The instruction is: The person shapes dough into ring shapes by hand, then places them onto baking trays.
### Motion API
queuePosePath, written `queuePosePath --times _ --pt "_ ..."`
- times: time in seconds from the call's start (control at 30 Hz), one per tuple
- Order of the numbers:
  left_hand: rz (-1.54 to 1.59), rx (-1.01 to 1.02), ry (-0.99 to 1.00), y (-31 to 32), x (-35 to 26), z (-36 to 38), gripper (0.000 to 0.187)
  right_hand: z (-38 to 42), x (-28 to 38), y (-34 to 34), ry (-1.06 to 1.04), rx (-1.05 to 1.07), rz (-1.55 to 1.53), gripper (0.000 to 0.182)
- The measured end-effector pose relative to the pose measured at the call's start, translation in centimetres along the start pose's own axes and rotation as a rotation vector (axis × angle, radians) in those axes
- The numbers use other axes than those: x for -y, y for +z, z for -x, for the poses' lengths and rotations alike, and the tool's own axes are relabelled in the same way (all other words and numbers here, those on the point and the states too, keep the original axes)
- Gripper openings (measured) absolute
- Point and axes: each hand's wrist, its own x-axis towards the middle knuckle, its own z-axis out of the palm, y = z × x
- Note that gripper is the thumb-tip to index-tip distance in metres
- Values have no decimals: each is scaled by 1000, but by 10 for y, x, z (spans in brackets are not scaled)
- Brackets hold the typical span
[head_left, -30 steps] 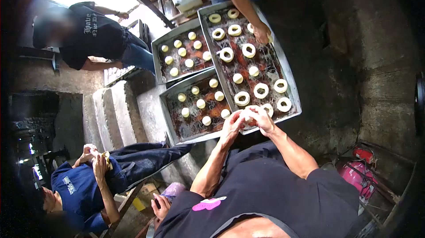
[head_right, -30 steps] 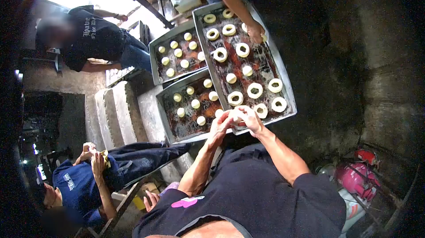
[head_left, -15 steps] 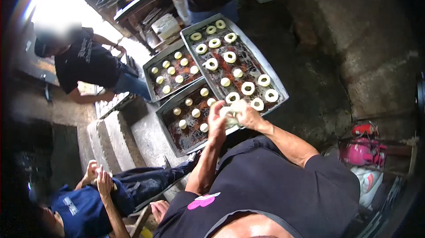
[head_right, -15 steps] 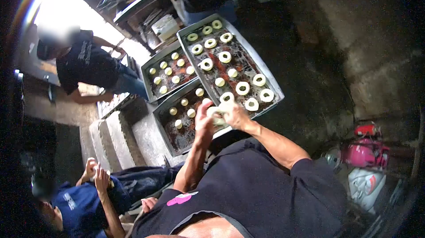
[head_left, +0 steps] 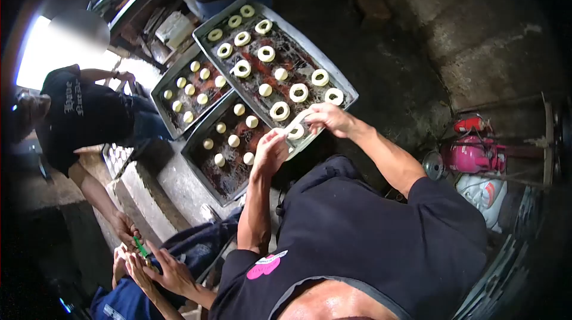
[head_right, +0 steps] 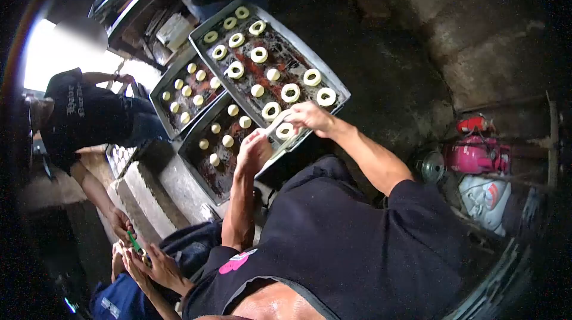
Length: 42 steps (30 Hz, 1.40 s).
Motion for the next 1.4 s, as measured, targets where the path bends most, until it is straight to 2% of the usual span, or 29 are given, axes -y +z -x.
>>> queuePosePath --times 0.07,0.1,0.17,0.2,0.23,0.3,0.37,0.4,0.43,0.5,0.6,0.63,0.7,0.73,0.77,0.83,0.87,0.9,0.97,1.0,1.03,1.1,1.13,1.17,1.23,1.27,1.3,1.37,1.4 --pt "139 -17 77 -11 19 -25 7 -2 15 -8 33 -44 75 13" --pt "159 -76 170 -14 26 -38 16 -10 18 -13 64 -76 143 13" --pt "-93 -212 185 -8 29 -55 31 -39 19 -26 85 -123 251 16" --pt "-147 -330 113 -23 41 -62 45 -62 14 -40 65 -117 422 19" --pt "-230 -398 101 -39 52 -65 48 -77 19 -44 21 -159 419 24" --pt "-203 -402 49 -58 61 -50 47 -137 -6 -89 -57 -273 718 29" --pt "-364 -596 -131 -66 61 -20 42 -182 3 -111 -36 -419 935 33" --pt "-410 -638 -107 -84 76 -3 40 -214 -14 -129 -58 -559 753 38" --pt "-457 -681 -85 -105 98 15 38 -249 -38 -160 -101 -540 620 42" --pt "-386 -847 -177 -120 122 53 37 -266 -15 -166 -67 -460 299 43" --pt "-307 -1065 -292 -111 152 96 36 -308 -37 -195 39 -650 25 42" --pt "-277 -1114 -363 -99 154 104 36 -317 -49 -213 131 -656 85 54" --pt "-112 -1161 -360 -96 182 121 34 -324 -59 -244 301 -664 699 51" --pt "-97 -1151 -385 -90 189 126 34 -318 -59 -245 232 -670 743 40" --pt "-82 -1140 -407 -85 196 128 33 -310 -58 -241 244 -668 738 40" --pt "-157 -1118 -507 -73 195 119 34 -293 -54 -221 -172 -769 1211 31" --pt "-196 -1079 -485 -78 199 112 34 -278 -28 -192 -49 -710 1109 28" --pt "-235 -1039 -463 -84 205 106 35 -276 -28 -180 -165 -549 1015 26" --pt "-326 -1004 -475 -70 175 74 36 -306 -67 -177 -145 -357 1038 26" --pt "-479 -919 -350 -68 163 60 36 -310 -74 -163 -86 -393 1079 33" --pt "-628 -828 -227 -67 150 47 37 -313 -83 -155 -88 -362 1161 26" --pt "-596 -804 -187 -64 119 22 38 -318 -103 -137 -292 -422 1183 23" --pt "-507 -779 -176 -68 105 10 40 -336 -130 -139 -470 -452 1304 22" --pt "-413 -747 -166 -72 95 -3 41 -303 -79 -109 11 -291 756 24" --pt "-392 -757 -39 -53 59 -36 43 -275 -84 -99 8 -110 400 26" --pt "-382 -717 21 -50 48 -49 44 -260 -91 -88 -228 -153 690 27" --pt "-367 -680 81 -45 40 -59 45 -246 -105 -80 -421 -169 727 26" --pt "-278 -674 56 -21 16 -79 45 -190 -77 -52 -35 0 333 29" --pt "-263 -597 87 -19 16 -82 46 -159 -56 -34 69 7 165 28"
